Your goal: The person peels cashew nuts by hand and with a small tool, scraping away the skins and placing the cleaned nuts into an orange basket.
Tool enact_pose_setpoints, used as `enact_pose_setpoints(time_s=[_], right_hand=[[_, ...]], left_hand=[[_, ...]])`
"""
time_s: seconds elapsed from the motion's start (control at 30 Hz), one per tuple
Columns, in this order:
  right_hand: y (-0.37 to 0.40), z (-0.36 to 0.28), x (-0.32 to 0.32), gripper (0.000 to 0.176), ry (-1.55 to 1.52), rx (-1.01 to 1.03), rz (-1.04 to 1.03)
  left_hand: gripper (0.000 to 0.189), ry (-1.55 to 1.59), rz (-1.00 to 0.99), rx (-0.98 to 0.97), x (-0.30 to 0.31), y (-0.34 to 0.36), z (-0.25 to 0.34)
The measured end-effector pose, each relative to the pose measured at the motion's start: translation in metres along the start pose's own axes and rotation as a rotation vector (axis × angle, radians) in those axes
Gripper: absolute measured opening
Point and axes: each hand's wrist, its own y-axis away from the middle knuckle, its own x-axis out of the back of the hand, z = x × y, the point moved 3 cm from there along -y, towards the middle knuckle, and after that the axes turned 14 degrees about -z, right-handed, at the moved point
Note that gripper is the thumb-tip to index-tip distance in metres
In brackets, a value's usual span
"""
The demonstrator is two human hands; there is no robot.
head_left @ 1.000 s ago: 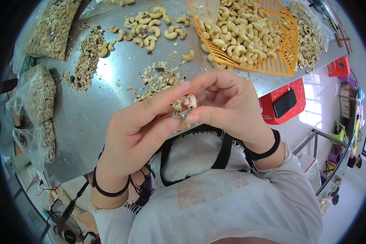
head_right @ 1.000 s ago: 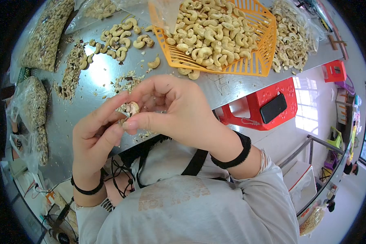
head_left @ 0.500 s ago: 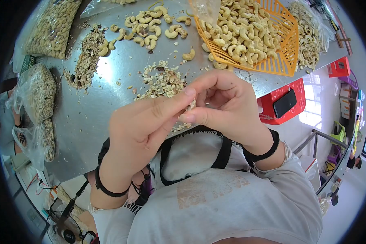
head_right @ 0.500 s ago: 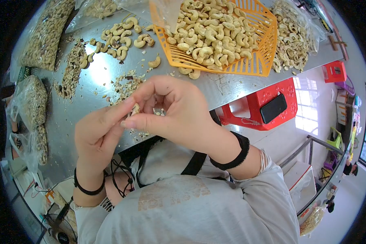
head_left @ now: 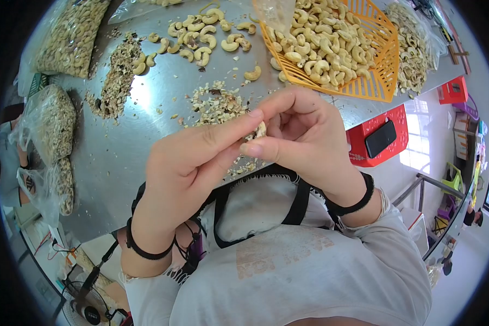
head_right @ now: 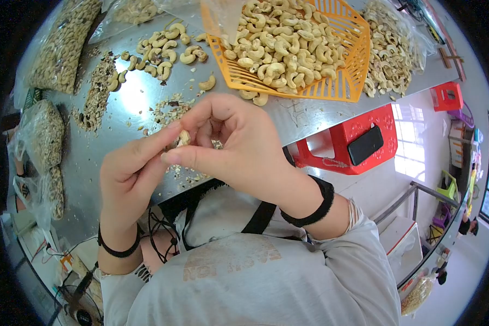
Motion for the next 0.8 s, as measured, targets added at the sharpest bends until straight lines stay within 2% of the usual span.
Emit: enact_pose_setpoints(time_s=[0.03, 0.1, 0.23, 0.3, 0.4, 0.6, 0.73, 0.8], right_hand=[[-0.0003, 0.0003, -0.0003, 0.025, 0.027, 0.006, 0.016], [-0.0007, -0.0009, -0.0020, 0.025, 0.055, 0.015, 0.037], [-0.0014, -0.0008, -0.0028, 0.025, 0.087, 0.069, 0.064], [-0.0013, -0.0042, -0.0032, 0.026, 0.045, 0.036, 0.057], [-0.0009, -0.0033, -0.0019, 0.027, -0.017, 0.003, 0.048], [-0.0014, -0.0031, -0.0022, 0.028, -0.105, -0.007, 0.034], [-0.0009, -0.0011, -0.0023, 0.028, -0.120, 0.002, 0.056], [-0.0006, 0.0000, -0.0038, 0.027, -0.127, 0.021, 0.062]], left_hand=[[0.034, -0.001, 0.001, 0.000, -0.0008, 0.0005, -0.0007], [0.034, -0.355, 0.063, -0.078, -0.0021, 0.0011, 0.0033], [0.033, -0.409, 0.173, -0.127, -0.0070, 0.0031, 0.0034], [0.032, 0.028, 0.123, -0.015, -0.0069, 0.0045, -0.0009], [0.032, 0.180, 0.103, 0.013, -0.0074, 0.0059, -0.0061], [0.034, 0.096, 0.099, 0.073, -0.0077, 0.0060, -0.0034], [0.035, 0.107, 0.097, 0.034, -0.0078, 0.0057, -0.0044], [0.036, 0.173, 0.068, 0.097, -0.0077, 0.0060, -0.0046]])
